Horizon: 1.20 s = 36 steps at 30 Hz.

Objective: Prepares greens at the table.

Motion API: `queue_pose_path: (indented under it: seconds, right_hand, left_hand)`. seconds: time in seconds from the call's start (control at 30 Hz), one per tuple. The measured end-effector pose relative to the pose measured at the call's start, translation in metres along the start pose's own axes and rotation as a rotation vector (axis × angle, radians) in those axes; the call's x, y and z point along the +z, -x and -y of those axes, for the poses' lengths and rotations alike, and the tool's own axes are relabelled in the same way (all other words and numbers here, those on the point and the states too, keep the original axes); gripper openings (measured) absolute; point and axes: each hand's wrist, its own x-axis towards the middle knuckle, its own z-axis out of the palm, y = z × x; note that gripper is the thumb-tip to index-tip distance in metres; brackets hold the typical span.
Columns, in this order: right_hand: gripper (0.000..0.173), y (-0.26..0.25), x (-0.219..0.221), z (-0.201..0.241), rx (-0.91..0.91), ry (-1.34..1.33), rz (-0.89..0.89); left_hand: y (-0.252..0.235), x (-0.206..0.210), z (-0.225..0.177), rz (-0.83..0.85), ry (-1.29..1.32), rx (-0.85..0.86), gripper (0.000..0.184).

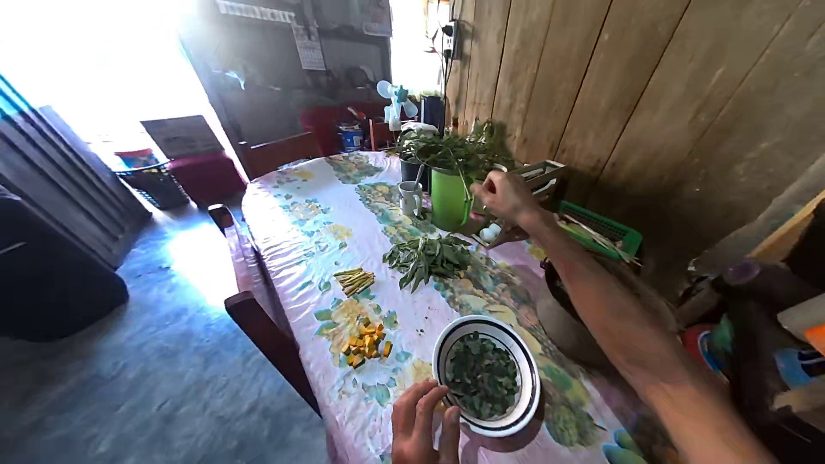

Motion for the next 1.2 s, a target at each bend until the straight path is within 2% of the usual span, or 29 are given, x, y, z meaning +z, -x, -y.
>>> queue_pose_path:
  seconds: [0.13, 0.27, 0.4, 0.6, 0.77, 0.9, 1.03, 1.2]
  right_hand:
    - [0.064, -0.052, 0.022, 0.003, 0.182, 0.038, 0.093]
    - [0.043, -0.063, 0.03, 0.001, 0.157, 0.051, 0.13]
    - [0.033, -0.055, 0.026, 0.004, 0.08, 0.074, -0.084]
    - [0.032, -0.036, 0.012, -0.003, -0.077, 0.097, -0.336]
    - [0.031, 0.012, -0.008, -0.003, -0.248, -0.01, -0.479]
    - [0.025, 0.094, -0.015, 0.004, -0.339, -0.037, -0.528]
    - [0.028, 0.152, -0.013, 0.01, -0.393, -0.121, -0.547]
    - [0.027, 0.211, 0.008, 0.018, -0.343, -0.355, -0.574]
  left_hand:
    - [0.001, -0.002, 0.002, -0.004, 0.035, -0.014, 0.028]
    - [0.002, -0.002, 0.001, -0.007, 0.059, -0.054, 0.021]
    - [0.001, -0.002, 0.001, -0.023, 0.088, -0.081, 0.018]
    - [0.0, -0.004, 0.0, -0.025, 0.073, -0.106, 0.017]
    - [0.001, -0.005, 0.0, -0.056, 0.084, -0.1, 0.018]
    - [0.001, -0.003, 0.002, -0.143, 0.104, -0.061, 0.018]
    - [-0.011, 0.0, -0.003, -0.176, 0.165, -0.004, 0.019]
    - [-0.072, -0.016, -0.056, -0.027, 0.389, 0.032, 0.021]
